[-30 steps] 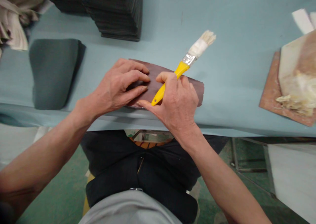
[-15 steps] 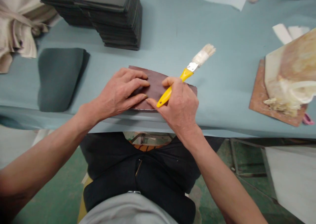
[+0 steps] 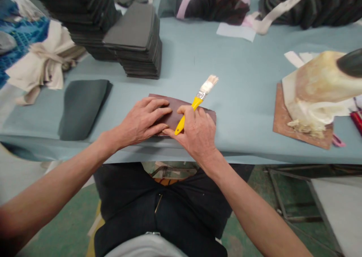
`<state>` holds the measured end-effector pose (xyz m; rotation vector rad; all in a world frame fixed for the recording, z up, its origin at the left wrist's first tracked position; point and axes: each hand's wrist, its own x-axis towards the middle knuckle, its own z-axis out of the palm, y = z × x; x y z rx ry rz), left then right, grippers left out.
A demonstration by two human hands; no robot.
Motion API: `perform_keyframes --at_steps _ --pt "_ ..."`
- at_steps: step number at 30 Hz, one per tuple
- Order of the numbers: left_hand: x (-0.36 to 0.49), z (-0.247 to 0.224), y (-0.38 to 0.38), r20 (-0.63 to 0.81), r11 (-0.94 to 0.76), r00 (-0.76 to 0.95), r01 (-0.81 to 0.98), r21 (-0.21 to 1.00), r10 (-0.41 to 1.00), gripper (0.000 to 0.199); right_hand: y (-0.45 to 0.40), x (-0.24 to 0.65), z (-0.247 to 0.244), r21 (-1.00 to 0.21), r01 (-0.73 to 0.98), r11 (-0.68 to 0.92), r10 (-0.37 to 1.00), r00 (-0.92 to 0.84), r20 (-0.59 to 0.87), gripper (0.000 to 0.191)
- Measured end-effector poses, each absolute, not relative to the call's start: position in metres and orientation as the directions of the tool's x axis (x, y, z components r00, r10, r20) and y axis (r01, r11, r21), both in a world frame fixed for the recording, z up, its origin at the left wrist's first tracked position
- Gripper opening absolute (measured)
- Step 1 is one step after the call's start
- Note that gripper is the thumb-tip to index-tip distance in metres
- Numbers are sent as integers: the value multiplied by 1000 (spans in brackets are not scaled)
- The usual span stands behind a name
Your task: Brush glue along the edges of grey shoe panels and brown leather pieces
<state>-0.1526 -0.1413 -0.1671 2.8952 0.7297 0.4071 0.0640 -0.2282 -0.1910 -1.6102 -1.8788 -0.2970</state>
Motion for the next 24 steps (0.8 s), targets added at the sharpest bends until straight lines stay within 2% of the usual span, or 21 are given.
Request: perform_keyframes --at_steps 9,14,18,24 --pt "-154 -160 -153 148 -839 832 500 215 534 65 -236 62 -192 -251 922 296 795 -92 599 56" --pt "-155 -158 -154 119 -829 829 517 213 547 61 -240 75 -194 -378 820 431 747 -89 659 31" --pt "-154 -156 -150 124 -852 853 473 223 506 62 -237 79 -189 -423 793 438 747 -59 662 10" --pt "-148 -154 -143 44 -876 885 450 174 464 76 -230 65 -192 -458 787 413 791 -60 609 7"
